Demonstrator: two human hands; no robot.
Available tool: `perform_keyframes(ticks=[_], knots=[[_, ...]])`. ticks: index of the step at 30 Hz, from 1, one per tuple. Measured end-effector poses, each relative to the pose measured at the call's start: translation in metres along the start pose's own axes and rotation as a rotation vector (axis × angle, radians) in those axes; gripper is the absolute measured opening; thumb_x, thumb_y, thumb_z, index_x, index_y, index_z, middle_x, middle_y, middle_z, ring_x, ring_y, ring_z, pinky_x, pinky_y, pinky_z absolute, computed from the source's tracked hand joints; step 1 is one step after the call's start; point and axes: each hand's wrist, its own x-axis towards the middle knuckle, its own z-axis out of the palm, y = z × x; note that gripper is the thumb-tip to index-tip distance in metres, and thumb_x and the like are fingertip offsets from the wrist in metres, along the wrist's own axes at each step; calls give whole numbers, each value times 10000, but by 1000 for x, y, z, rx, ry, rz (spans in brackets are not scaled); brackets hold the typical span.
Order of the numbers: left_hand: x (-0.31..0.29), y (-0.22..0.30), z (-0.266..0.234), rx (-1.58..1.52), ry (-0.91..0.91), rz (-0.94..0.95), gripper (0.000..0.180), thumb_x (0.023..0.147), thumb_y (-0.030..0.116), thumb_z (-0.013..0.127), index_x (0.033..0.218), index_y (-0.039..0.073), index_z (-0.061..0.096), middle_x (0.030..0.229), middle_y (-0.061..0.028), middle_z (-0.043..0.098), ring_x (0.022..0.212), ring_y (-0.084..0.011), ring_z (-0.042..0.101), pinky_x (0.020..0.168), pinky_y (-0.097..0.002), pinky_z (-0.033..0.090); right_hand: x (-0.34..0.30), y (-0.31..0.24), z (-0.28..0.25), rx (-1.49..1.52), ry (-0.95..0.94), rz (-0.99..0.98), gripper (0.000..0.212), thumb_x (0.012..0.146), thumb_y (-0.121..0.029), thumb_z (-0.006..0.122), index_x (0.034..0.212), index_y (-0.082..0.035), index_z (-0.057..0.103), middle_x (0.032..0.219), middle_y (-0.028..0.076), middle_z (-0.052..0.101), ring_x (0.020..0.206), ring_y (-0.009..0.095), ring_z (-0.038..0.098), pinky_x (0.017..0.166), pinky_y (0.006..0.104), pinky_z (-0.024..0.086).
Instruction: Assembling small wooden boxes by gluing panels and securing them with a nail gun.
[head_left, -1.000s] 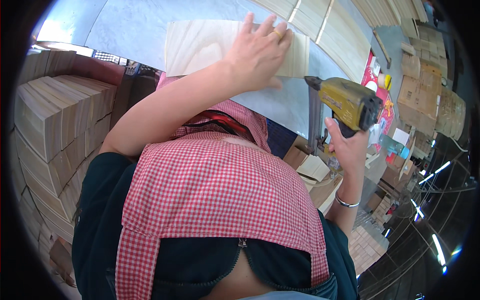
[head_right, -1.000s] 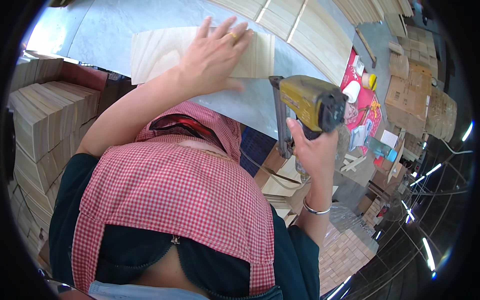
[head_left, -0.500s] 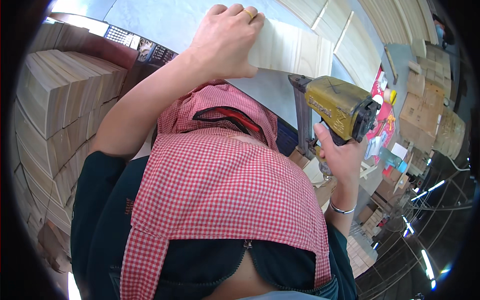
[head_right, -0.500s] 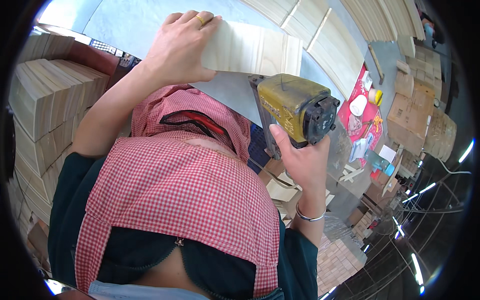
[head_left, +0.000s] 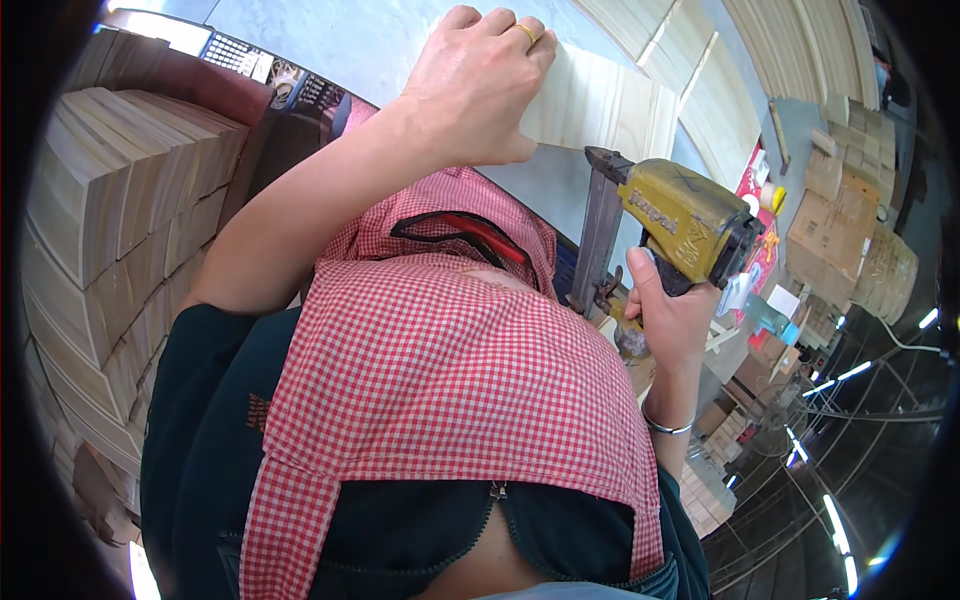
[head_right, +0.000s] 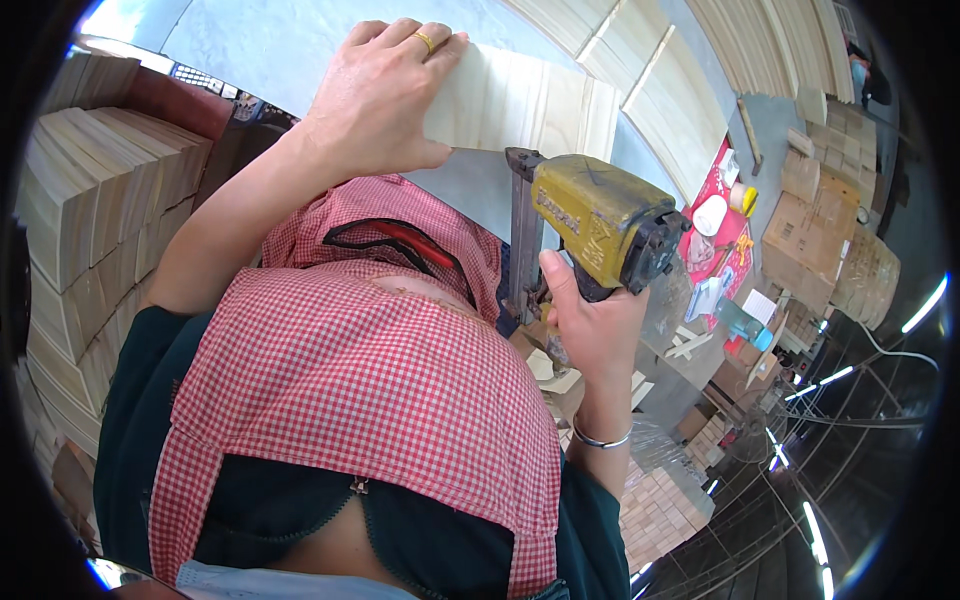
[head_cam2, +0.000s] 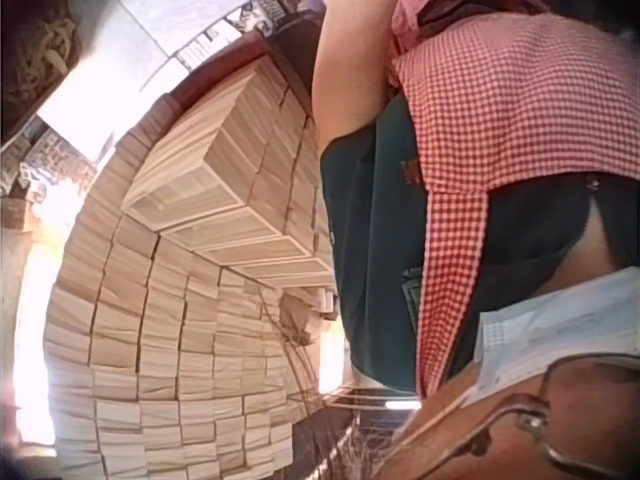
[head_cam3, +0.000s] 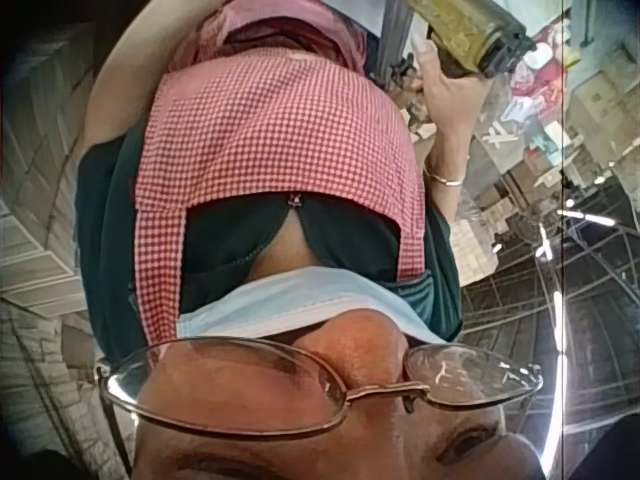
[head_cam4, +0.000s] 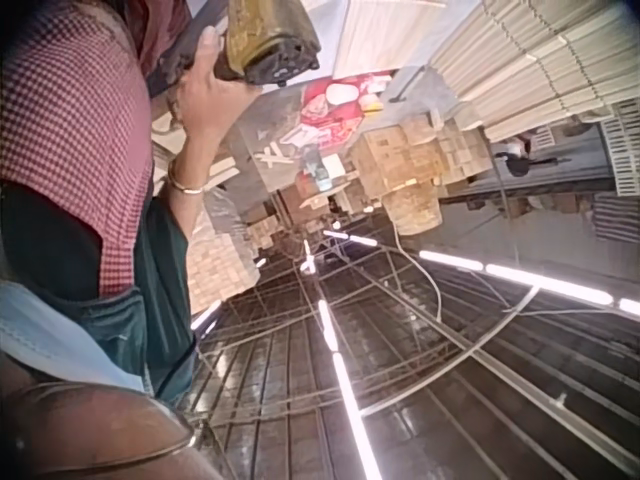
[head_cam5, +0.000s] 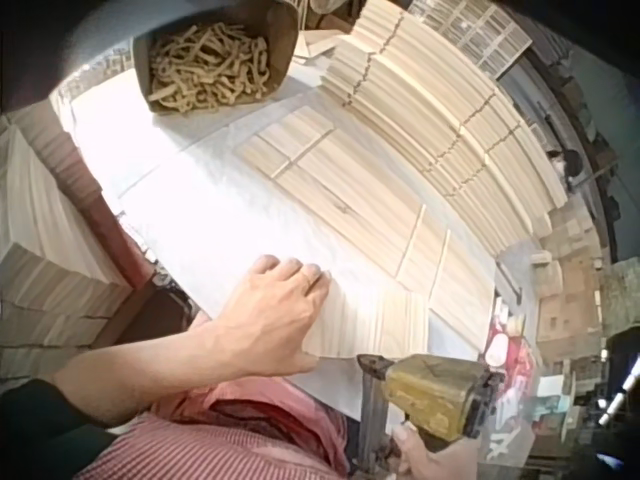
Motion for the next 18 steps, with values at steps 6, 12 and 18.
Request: perform_keyframes(ticks=[6, 12, 18], knots=[[-1, -1, 2, 15, -44, -8, 866, 628, 358, 829, 1401, 59, 577, 1379, -91, 608, 1225, -246, 574, 1115, -409, 397, 0, -4, 0, -27, 19, -23, 346, 871, -118, 802, 1126, 37, 627, 754, 62, 662, 453, 95, 525, 392, 212, 397], [18, -6, -36, -316, -330, -12, 920, 704, 402, 807, 1444, -29, 472, 1475, -223, 481, 1411, -390, 412, 1198, -551, 295, 0, -14, -3, -148, 18, 4, 355, 890, -209, 804, 1073, 44, 634, 616, 38, 605, 436, 100, 537, 407, 214, 415], [15, -8, -39, -398, -399, -7, 959, 725, 450, 805, 1450, -62, 441, 1456, -255, 478, 1427, -410, 416, 1219, -562, 276, 4, -25, -5, -324, -20, -22, 371, 896, -247, 805, 1056, 43, 638, 605, 40, 604, 429, 99, 537, 412, 213, 421]])
